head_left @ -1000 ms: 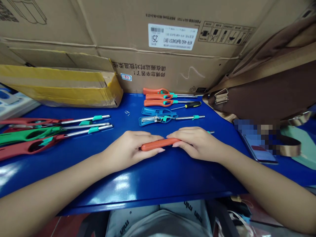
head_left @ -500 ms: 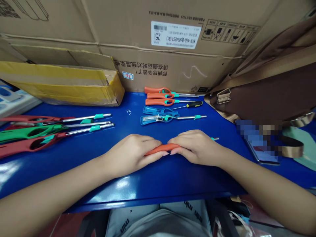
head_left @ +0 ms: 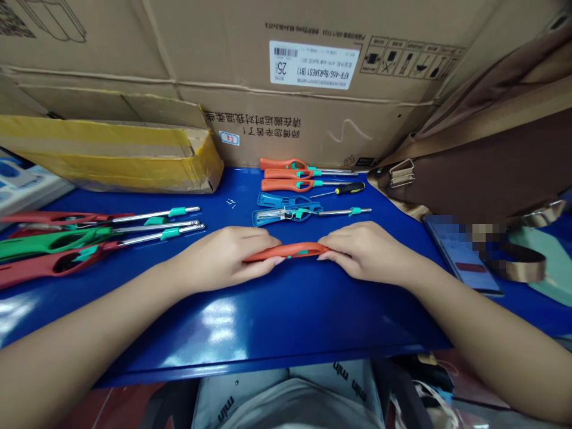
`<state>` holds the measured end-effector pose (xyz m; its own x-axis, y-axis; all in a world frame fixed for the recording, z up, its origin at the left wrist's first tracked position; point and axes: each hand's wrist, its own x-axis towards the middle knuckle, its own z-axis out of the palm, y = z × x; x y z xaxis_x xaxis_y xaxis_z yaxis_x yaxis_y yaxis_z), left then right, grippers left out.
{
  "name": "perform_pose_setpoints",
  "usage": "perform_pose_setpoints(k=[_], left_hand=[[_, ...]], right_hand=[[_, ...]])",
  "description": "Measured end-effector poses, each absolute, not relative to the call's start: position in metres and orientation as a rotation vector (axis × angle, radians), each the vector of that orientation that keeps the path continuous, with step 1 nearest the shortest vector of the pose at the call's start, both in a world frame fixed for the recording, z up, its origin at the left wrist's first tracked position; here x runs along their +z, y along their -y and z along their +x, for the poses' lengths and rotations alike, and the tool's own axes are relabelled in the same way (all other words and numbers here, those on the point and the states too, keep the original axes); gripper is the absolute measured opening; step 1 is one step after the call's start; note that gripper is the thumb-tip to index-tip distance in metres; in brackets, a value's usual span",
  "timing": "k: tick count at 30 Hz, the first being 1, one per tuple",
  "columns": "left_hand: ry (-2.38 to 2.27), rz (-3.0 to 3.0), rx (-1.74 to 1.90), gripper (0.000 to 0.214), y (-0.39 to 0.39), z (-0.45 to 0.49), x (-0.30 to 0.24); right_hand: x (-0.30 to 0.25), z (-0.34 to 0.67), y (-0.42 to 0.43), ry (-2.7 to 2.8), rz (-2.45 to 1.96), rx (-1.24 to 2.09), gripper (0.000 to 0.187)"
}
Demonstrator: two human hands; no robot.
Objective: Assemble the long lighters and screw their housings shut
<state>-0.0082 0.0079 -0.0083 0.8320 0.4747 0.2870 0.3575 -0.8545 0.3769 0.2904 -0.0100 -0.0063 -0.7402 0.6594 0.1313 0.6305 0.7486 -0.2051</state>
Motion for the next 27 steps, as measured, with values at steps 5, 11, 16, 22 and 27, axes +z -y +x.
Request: perform_pose_setpoints(k=[5, 11, 16, 22, 27], left_hand=[[-0.683, 2.748, 0.492, 0.027, -0.005, -0.006, -0.010], [-0.695, 2.796, 0.460, 0.027, -0.020, -0.021, -0.001], [-0.739, 2.873, 0.482, 0.027, -0.034, -0.037, 0.010], [-0.779, 2.807, 0.513, 0.030, -0.038, -0.040, 0.012], [-0.749, 2.731, 0.487, 0.029, -0.025, -0.026, 0.003]], right_hand=[[-0.004, 0.287, 0.012, 2.750, -1.075, 0.220, 0.033], [0.005, 0.301, 0.004, 2.763, -1.199, 0.146, 0.023], [0.012, 0.322, -0.005, 2.716, -1.267, 0.065, 0.026], [0.014, 0.328, -0.011, 2.704, -1.210, 0.073, 0.022], [0.009, 0.309, -0.004, 2.674, -1.058, 0.322, 0.016]])
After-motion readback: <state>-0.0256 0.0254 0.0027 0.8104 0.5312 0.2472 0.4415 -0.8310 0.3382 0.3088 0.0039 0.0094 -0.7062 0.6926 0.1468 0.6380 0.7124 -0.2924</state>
